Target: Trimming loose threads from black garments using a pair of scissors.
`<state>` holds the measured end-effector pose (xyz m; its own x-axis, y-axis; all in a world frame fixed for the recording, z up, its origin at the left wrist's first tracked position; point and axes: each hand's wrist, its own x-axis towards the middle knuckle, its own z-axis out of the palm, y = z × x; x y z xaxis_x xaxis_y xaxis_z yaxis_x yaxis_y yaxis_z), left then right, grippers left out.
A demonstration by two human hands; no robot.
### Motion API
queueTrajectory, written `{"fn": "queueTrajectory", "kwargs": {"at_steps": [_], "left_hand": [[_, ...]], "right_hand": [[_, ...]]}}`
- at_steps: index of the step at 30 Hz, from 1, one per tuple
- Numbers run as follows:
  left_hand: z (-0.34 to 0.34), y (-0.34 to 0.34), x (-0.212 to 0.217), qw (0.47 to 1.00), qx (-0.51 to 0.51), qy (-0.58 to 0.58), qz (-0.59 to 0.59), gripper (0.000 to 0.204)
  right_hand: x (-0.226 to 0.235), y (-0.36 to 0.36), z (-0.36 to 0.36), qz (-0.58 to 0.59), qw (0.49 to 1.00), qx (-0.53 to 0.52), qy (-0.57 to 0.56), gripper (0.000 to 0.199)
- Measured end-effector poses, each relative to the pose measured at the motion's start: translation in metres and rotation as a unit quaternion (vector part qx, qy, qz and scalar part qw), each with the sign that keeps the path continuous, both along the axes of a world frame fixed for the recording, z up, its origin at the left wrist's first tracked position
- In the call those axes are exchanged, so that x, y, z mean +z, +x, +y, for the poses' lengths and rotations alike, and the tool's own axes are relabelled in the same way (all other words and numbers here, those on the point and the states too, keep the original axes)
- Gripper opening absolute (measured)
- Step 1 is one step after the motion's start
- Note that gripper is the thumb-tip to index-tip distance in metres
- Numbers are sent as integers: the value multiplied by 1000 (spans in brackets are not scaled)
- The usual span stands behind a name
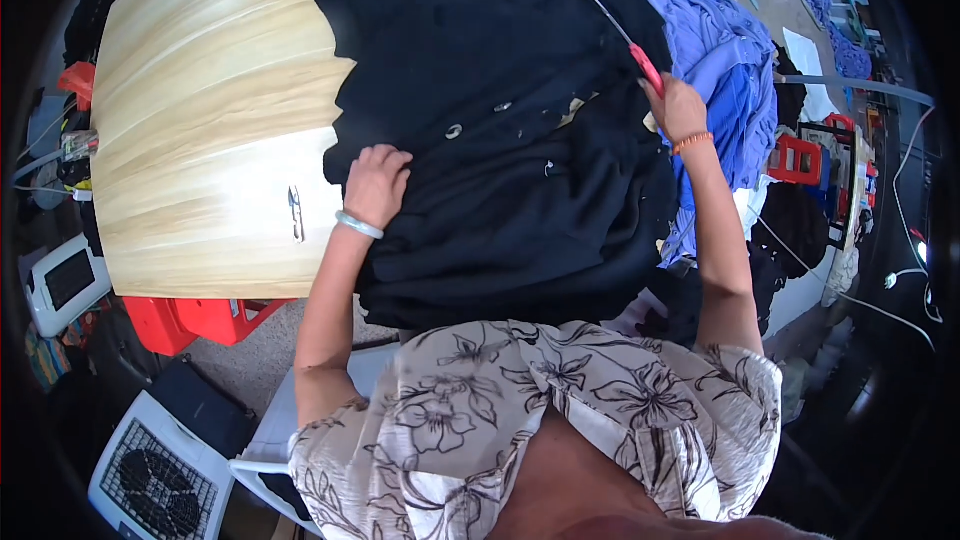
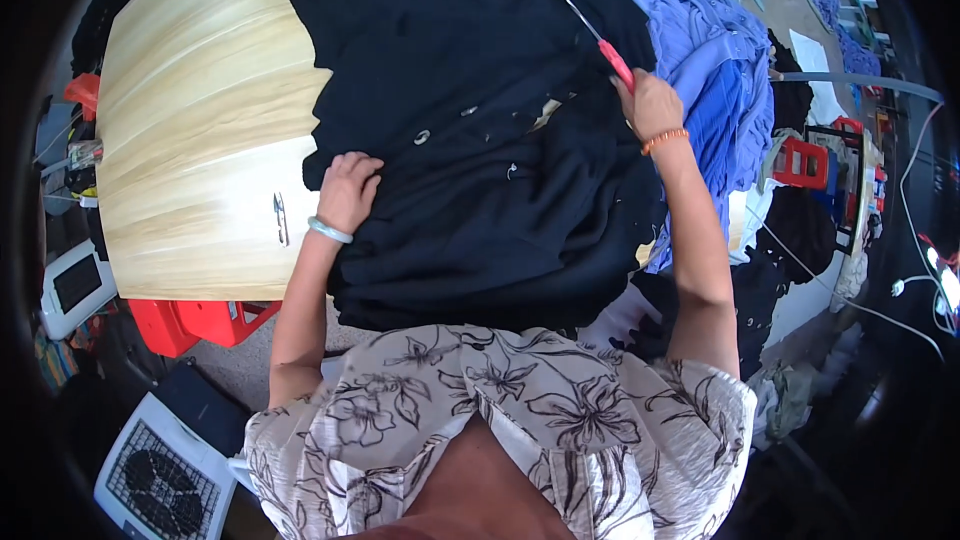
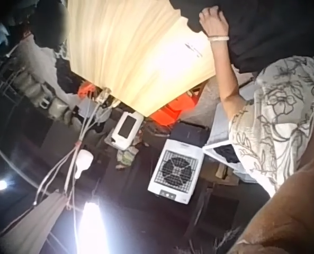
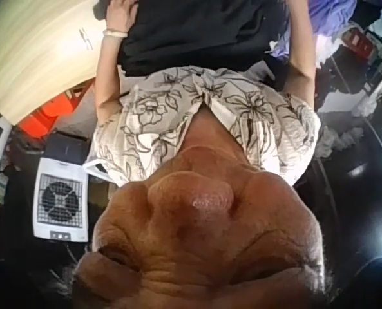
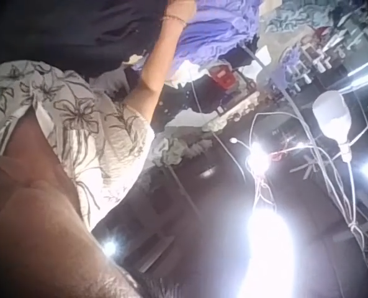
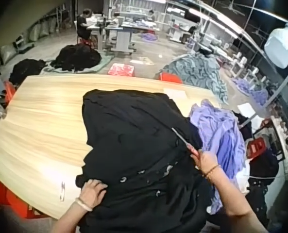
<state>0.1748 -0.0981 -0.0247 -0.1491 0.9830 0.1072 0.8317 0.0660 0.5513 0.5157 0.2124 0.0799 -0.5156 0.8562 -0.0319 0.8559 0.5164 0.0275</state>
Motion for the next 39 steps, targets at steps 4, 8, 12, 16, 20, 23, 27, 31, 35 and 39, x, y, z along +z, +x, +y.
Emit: {"fn": "queueTrajectory", "kwargs": {"at_steps": [4, 8, 12, 16, 20, 23, 27, 31, 35, 39], "left_hand": [[4, -6, 2, 982, 79, -72, -157, 29], [16, -5, 9, 980, 73, -96, -159, 26], [12, -6, 6, 972, 96, -52, -208, 26], [8, -6, -4, 949, 119, -38, -289, 26], [-2, -8, -8, 948, 122, -47, -290, 21], [-9, -13, -13, 931, 143, -63, -331, 17], [-10, -14, -10, 939, 149, -63, -305, 13], [-3, -9, 6, 976, 118, -55, -176, 10], [29, 10, 26, 996, 42, 45, -64, 16], [66, 29, 3, 975, 59, -55, -208, 29]], "right_hand": [[14, 10, -47, 21, 999, 19, 36, 30], [39, -3, -67, 156, 978, 42, -129, 35], [66, -45, -92, 126, 946, 217, -204, 36], [42, -75, -110, -1, 916, 286, -280, 24], [35, -100, -123, 2, 893, 359, -270, 27], [42, -107, -125, -12, 878, 359, -317, 25], [42, -89, -118, -22, 901, 320, -293, 23], [39, -71, -116, -17, 906, 315, -282, 22], [37, -65, -118, 8, 909, 316, -272, 21], [43, -66, -119, 1, 912, 309, -272, 20]]}}
